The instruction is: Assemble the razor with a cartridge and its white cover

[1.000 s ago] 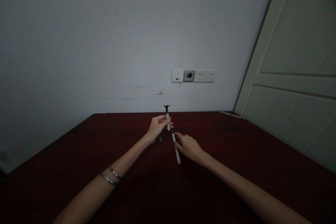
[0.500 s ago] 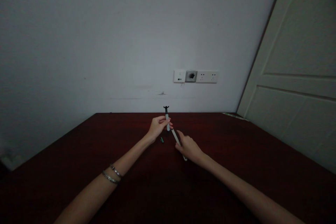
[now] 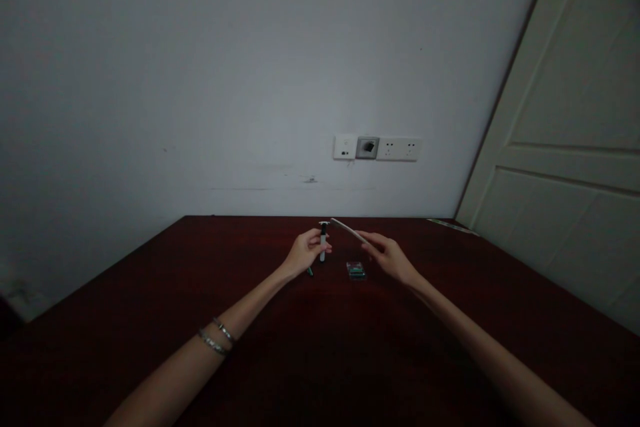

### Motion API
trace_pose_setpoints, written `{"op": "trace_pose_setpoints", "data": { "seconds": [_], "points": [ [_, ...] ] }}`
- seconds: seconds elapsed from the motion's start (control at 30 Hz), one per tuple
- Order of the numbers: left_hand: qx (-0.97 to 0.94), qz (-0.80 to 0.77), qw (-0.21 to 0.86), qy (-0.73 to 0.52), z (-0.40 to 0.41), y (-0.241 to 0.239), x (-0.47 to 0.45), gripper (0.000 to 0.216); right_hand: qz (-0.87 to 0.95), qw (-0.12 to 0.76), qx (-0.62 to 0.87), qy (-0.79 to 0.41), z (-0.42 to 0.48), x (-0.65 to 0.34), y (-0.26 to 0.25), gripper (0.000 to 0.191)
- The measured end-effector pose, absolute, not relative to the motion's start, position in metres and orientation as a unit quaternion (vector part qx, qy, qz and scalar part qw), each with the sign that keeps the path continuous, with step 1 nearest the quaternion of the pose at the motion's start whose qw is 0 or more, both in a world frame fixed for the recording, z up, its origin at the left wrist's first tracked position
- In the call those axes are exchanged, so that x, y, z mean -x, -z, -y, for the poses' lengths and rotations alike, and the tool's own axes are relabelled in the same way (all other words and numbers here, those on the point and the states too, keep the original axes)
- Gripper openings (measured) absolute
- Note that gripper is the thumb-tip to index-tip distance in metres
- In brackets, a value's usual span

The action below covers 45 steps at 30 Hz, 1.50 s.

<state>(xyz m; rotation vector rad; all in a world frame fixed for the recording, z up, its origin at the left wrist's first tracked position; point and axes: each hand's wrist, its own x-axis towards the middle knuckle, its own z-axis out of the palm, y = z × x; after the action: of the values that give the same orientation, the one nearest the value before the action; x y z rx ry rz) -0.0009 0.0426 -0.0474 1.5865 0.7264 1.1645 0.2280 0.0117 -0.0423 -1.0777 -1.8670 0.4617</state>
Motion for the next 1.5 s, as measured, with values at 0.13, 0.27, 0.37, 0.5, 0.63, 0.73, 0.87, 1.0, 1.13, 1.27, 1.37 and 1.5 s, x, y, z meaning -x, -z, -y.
{"op": "trace_pose_setpoints", "data": {
  "seconds": [0.13,0.27,0.37,0.5,0.63,0.73,0.87,1.0,1.13,1.27,1.37,1.5],
  "points": [
    [-0.696,-0.299,0.446,-0.476,-0.037,0.048,0.000,0.020,0.801,0.455,0.383,-0.059,0.000,-0.221,0.028,0.037],
    [-0.724,-0.295,0.399,-0.479,-0.037,0.050,0.002,0.015,0.853,0.390,0.345,-0.016,0.007,-0.222,0.019,0.039],
    [-0.742,-0.278,0.396,-0.463,-0.038,0.052,0.003,0.015,0.867,0.362,0.340,0.024,0.002,-0.237,0.020,0.041],
    [-0.751,-0.276,0.376,-0.468,-0.039,0.052,0.005,0.010,0.849,0.364,0.371,0.092,-0.004,-0.252,0.020,0.045],
    [-0.765,-0.291,0.341,-0.463,-0.037,0.051,0.005,0.015,0.844,0.365,0.373,0.121,-0.001,-0.244,0.020,0.047],
    [-0.771,-0.287,0.330,-0.463,-0.036,0.048,0.005,0.014,0.851,0.362,0.362,0.115,-0.001,-0.244,0.024,0.045],
    [-0.763,-0.290,0.318,-0.482,-0.038,0.043,0.007,0.012,0.841,0.372,0.375,0.116,-0.006,-0.256,0.028,0.042],
    [-0.783,-0.308,0.284,-0.459,-0.038,0.042,0.008,0.016,0.835,0.386,0.375,0.110,-0.003,-0.247,0.026,0.040],
    [-0.801,-0.299,0.280,-0.437,-0.037,0.043,0.009,0.019,0.850,0.375,0.357,0.098,0.000,-0.239,0.029,0.039],
    [-0.797,-0.308,0.282,-0.437,-0.039,0.047,0.010,0.016,0.837,0.389,0.370,0.106,-0.003,-0.246,0.030,0.039],
    [-0.787,-0.313,0.299,-0.439,-0.039,0.051,0.008,0.016,0.831,0.396,0.371,0.122,-0.002,-0.243,0.027,0.039],
    [-0.772,-0.293,0.339,-0.451,-0.038,0.048,0.006,0.017,0.839,0.387,0.361,0.127,-0.003,-0.246,0.031,0.040]
  ]
}}
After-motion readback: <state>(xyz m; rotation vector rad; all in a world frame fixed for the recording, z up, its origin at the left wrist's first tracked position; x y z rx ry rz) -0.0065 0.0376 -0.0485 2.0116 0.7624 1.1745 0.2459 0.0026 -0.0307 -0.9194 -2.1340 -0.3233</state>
